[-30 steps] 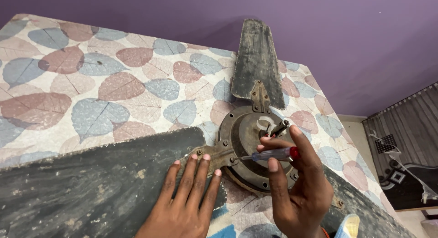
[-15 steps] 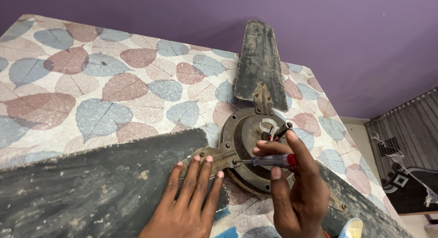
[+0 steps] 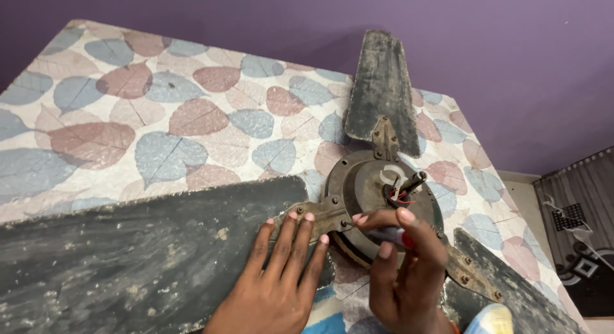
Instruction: The person uses a screwdriver to tighten screws on the mounting brackets of a ceiling fan blade assembly. The person holds the fan steady with one hand while turning the screwdriver with the other, working on multiple screws around the central hub.
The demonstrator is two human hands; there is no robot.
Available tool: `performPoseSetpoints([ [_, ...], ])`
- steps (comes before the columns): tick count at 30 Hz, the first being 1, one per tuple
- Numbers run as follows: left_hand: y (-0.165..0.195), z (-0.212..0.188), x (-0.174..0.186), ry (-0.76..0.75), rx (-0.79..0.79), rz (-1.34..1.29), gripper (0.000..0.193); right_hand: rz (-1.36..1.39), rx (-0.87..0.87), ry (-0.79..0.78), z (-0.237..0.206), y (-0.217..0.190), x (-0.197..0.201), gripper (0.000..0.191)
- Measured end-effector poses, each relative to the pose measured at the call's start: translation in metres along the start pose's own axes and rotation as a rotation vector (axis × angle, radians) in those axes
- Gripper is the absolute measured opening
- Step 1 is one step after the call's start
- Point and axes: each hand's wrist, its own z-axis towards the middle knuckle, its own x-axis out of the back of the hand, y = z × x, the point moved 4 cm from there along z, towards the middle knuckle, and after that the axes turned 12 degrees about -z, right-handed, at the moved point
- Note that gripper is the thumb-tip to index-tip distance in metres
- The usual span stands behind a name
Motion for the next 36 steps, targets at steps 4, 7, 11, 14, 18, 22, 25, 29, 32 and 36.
performPoseSetpoints([
  [4,-0.001,0.004,0.004,0.03,-0.004,-0.005,0.05,0.1,-0.031,0.068,0.001,0.007,-0.003,0.04],
  [7,-0.001,0.003,0.004,0.001,-0.006,-0.013,0.052,0.06,-0.091,0.07,-0.002,0.009,-0.001,0.042],
  [11,0.0,0.002,0.004,-0.021,-0.013,-0.059,0.055,0.091,-0.074,0.076,-0.001,0.006,-0.001,0.042],
  [14,-0.001,0.005,0.005,-0.004,-0.012,-0.033,0.054,0.05,-0.08,0.058,0.001,0.005,-0.001,0.043],
  [18,-0.001,0.003,0.004,-0.024,-0.018,-0.029,0.053,-0.016,-0.08,0.021,0.003,0.003,-0.002,0.053],
  [22,-0.001,0.001,0.003,-0.028,-0.009,-0.02,0.052,-0.052,-0.019,-0.004,0.006,0.004,-0.006,0.065],
  [25,-0.001,0.003,0.004,-0.011,-0.009,-0.021,0.052,-0.065,-0.01,-0.003,0.008,0.004,-0.007,0.069],
  [29,0.0,0.003,0.007,-0.019,-0.004,-0.021,0.053,-0.084,-0.019,-0.005,0.008,0.003,-0.007,0.072],
  [32,0.001,0.002,0.006,-0.053,-0.013,-0.015,0.055,-0.069,0.003,0.007,0.007,0.001,-0.008,0.073],
  [36,0.001,0.002,0.005,-0.075,-0.009,-0.022,0.057,-0.068,0.008,0.001,0.007,0.001,-0.009,0.074],
])
